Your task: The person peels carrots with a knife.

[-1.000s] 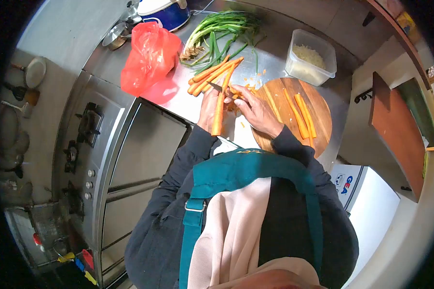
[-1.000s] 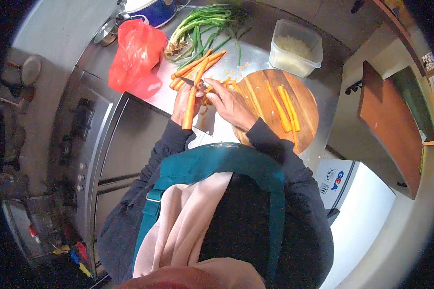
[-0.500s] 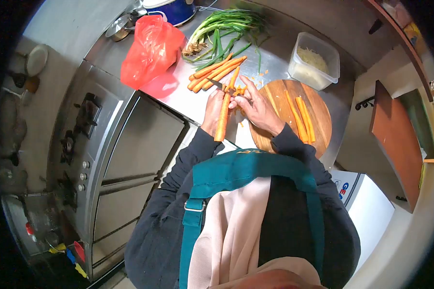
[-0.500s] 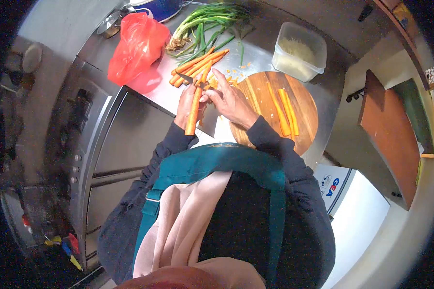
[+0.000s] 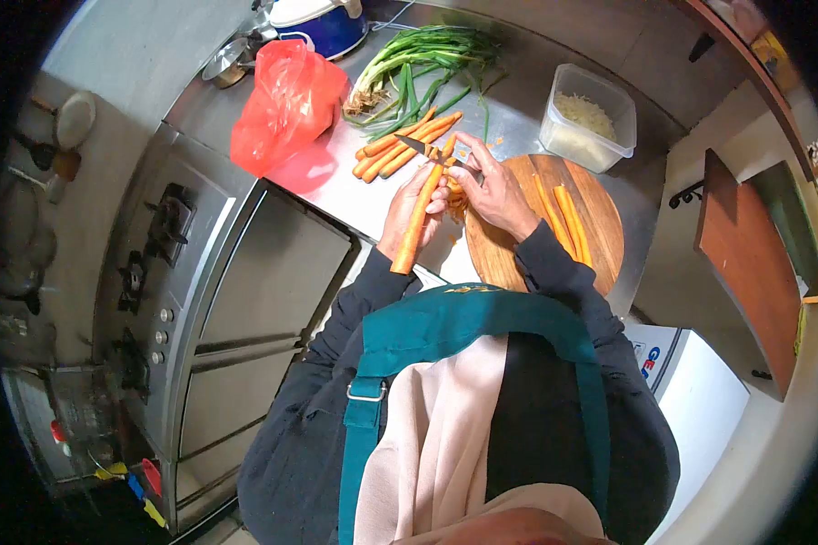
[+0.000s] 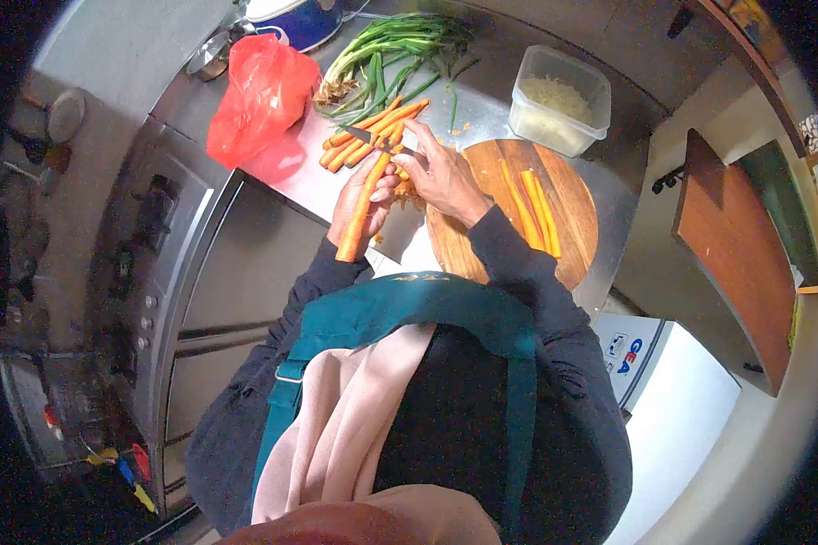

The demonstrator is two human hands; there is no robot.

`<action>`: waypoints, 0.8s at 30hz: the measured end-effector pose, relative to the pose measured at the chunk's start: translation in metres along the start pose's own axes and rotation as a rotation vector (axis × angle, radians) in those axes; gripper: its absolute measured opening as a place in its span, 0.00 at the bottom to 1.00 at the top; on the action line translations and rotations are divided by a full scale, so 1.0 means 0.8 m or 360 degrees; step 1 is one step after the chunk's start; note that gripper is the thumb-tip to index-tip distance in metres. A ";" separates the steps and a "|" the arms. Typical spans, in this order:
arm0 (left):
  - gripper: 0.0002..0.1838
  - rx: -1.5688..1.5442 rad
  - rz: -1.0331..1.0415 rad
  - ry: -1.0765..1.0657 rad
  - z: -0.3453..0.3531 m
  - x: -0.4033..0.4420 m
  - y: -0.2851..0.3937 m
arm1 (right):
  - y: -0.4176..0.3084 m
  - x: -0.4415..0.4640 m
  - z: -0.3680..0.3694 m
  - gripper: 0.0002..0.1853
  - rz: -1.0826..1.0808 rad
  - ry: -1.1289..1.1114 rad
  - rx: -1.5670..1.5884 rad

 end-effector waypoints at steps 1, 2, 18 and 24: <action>0.11 -0.0055 -0.0046 -0.0008 0.000 0.001 0.000 | -0.002 0.000 0.000 0.23 0.0007 0.0018 -0.0007; 0.11 -0.0111 -0.0093 -0.0014 0.000 0.001 0.000 | -0.002 0.000 -0.001 0.21 0.0015 0.0035 -0.0015; 0.13 0.0255 0.0077 0.0043 0.008 -0.008 0.007 | 0.007 0.010 0.001 0.21 0.0009 -0.0070 0.0151; 0.15 0.0303 0.0079 0.0120 0.011 -0.010 0.006 | 0.022 0.016 0.002 0.17 -0.0021 0.0020 0.0051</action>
Point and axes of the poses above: each hand's wrist, its own x-axis towards the middle knuckle, its own z-axis out of the palm, y = z × x, the point moved 3 cm from there along x, towards the middle knuckle, and after that the axes turned 8 degrees about y, right-handed, at the moved point
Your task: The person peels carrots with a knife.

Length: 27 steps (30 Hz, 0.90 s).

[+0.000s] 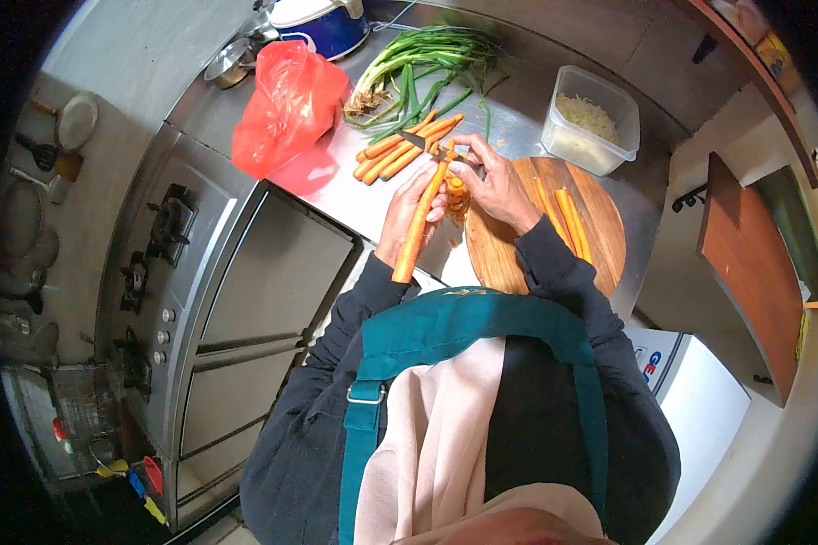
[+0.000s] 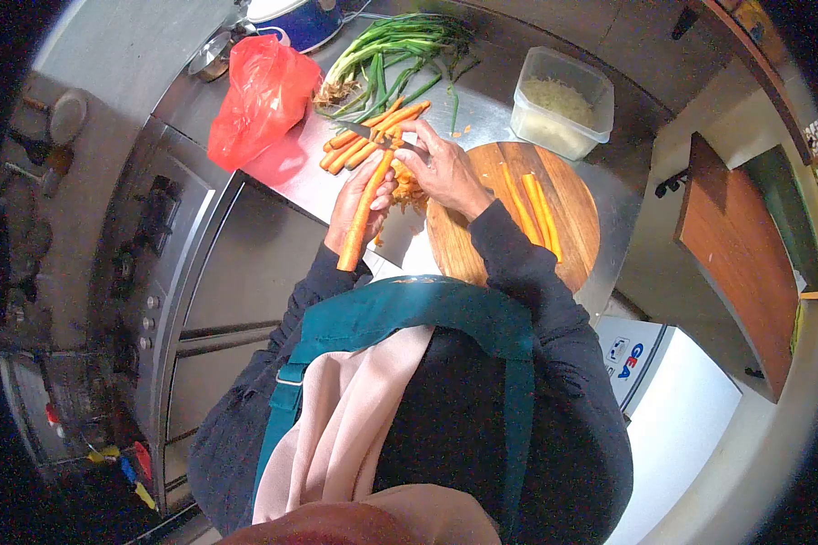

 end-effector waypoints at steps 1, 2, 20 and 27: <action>0.15 0.0003 0.0017 -0.0050 0.000 0.000 0.000 | 0.005 0.001 0.002 0.16 0.0038 0.0006 0.0080; 0.16 0.0005 0.0033 -0.0100 0.000 0.001 0.000 | 0.010 0.002 0.002 0.15 0.0077 0.0013 0.0160; 0.20 0.0160 0.0060 -0.0061 -0.006 0.006 0.000 | 0.034 0.009 -0.003 0.10 0.0330 0.0034 0.0298; 0.16 0.0120 0.0309 0.0093 -0.017 0.021 0.008 | -0.025 -0.024 0.005 0.21 -0.0112 -0.0243 0.0178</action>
Point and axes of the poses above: each hand's wrist, its own x-axis towards the middle knuckle, its own z-axis out of the palm, y = z × x, the point moved 3 cm from there along x, towards the middle knuckle, and after that the axes turned 8 degrees about y, right-handed, at the moved point
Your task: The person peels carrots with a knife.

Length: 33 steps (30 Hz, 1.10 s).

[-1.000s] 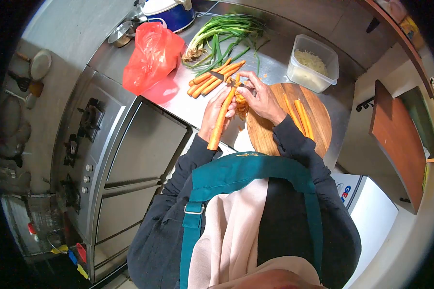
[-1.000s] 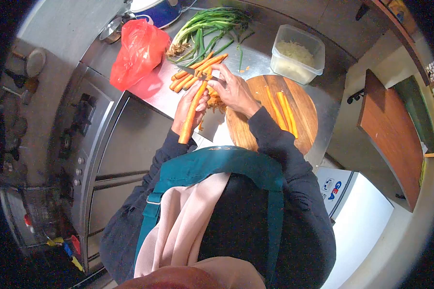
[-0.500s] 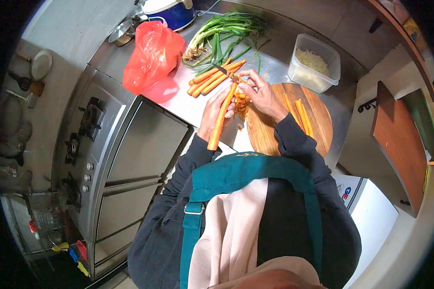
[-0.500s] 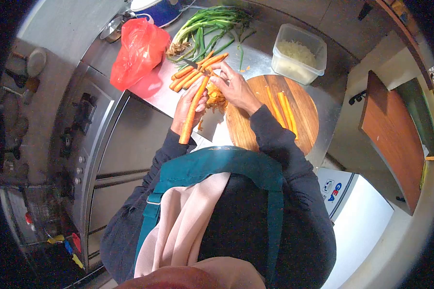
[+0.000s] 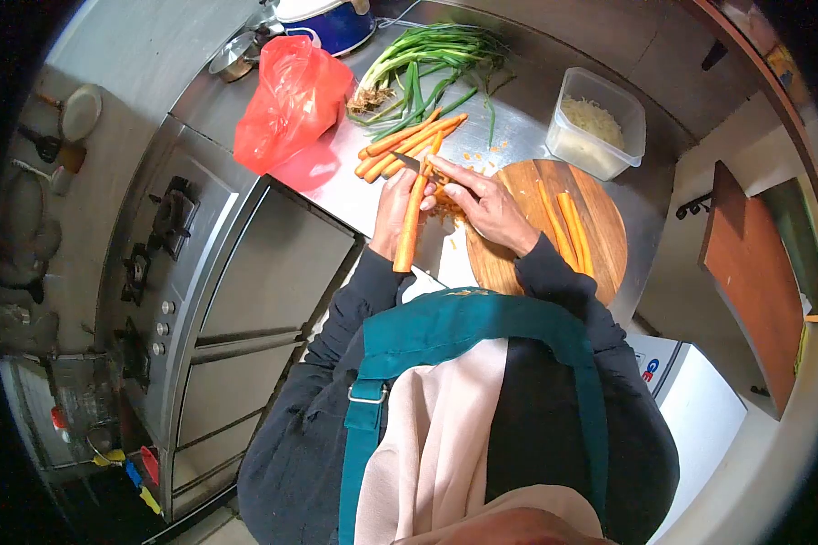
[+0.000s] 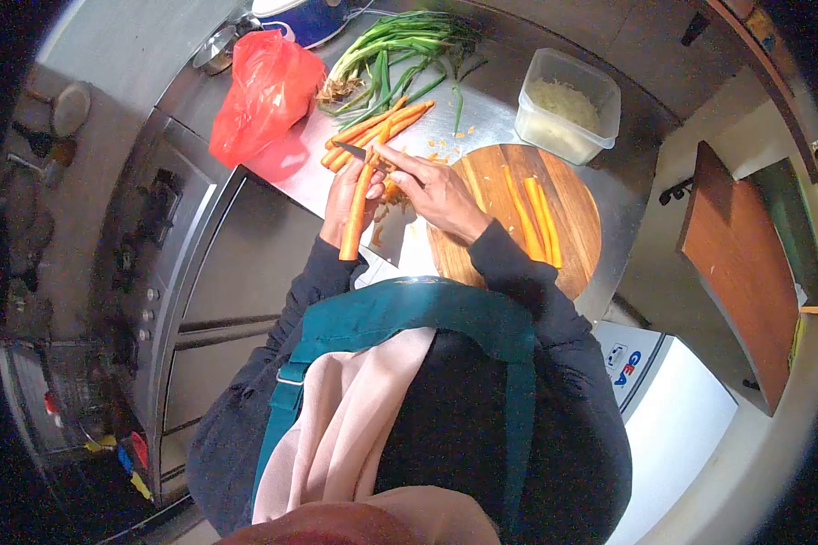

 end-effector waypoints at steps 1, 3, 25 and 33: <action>0.14 0.0048 0.0037 -0.0020 0.000 0.001 0.002 | -0.003 -0.001 0.000 0.22 0.0035 0.0003 0.0025; 0.13 0.0094 0.0072 -0.0037 0.003 0.000 0.005 | 0.000 0.002 -0.001 0.22 0.0018 0.0001 -0.0006; 0.15 0.0030 -0.0119 0.0037 0.013 -0.003 -0.001 | 0.032 0.016 -0.016 0.19 0.0017 0.0347 -0.0182; 0.13 0.0094 0.0080 0.0136 0.007 0.011 0.008 | -0.013 -0.029 0.007 0.20 0.0085 -0.0095 -0.0160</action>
Point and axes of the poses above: each hand's wrist, its own x-axis towards the middle knuckle, its own z-axis out of the palm, y = z × x, the point moved 3 cm from there along x, towards the middle knuckle, and after that the axes turned 8 degrees about y, right-handed, at the moved point
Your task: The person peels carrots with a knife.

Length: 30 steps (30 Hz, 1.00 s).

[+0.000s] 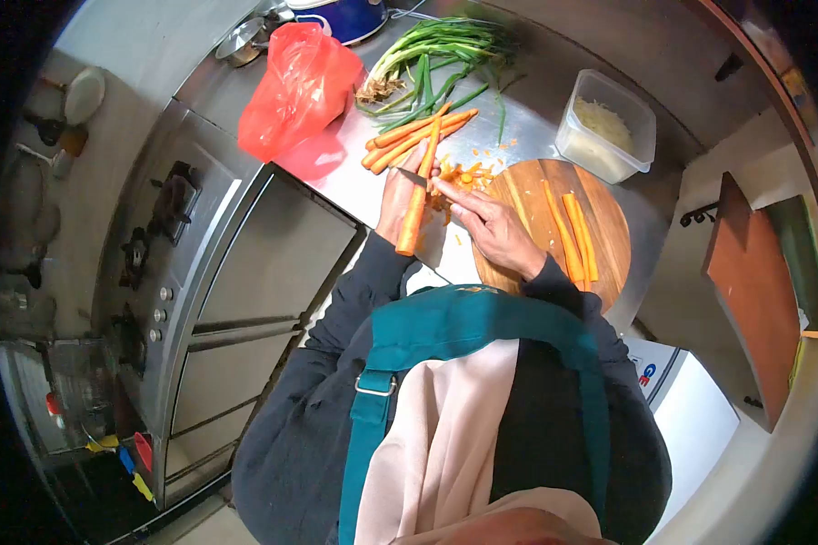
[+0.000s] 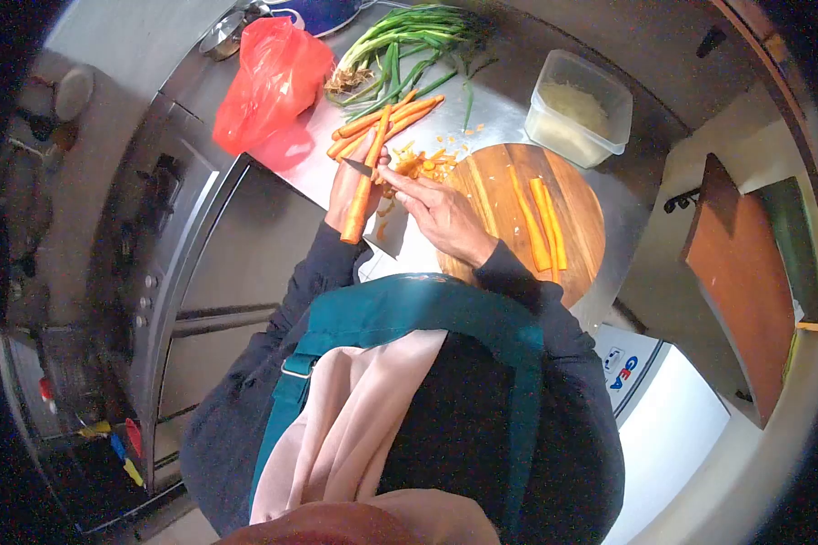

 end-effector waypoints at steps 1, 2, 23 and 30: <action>0.13 0.0064 0.0015 0.0022 0.001 0.000 0.001 | 0.000 -0.002 0.002 0.21 0.0041 -0.0063 -0.0040; 0.13 0.0114 -0.0018 0.0072 0.001 -0.001 0.002 | 0.000 0.000 0.003 0.22 -0.0004 0.0000 -0.0007; 0.12 0.0018 0.0143 -0.0011 0.016 -0.017 0.005 | 0.016 0.034 0.000 0.22 -0.0097 0.0220 -0.0126; 0.13 -0.0063 0.0045 0.0002 0.022 -0.026 0.002 | 0.029 0.041 -0.010 0.22 -0.0024 0.0255 -0.0083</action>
Point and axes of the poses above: each hand's wrist, its own x-axis towards the middle knuckle, its own z-axis out of the palm, y = z × x, the point moved 3 cm from there along x, towards the middle knuckle, and after that the axes turned 8 degrees about y, right-handed, at the moved point
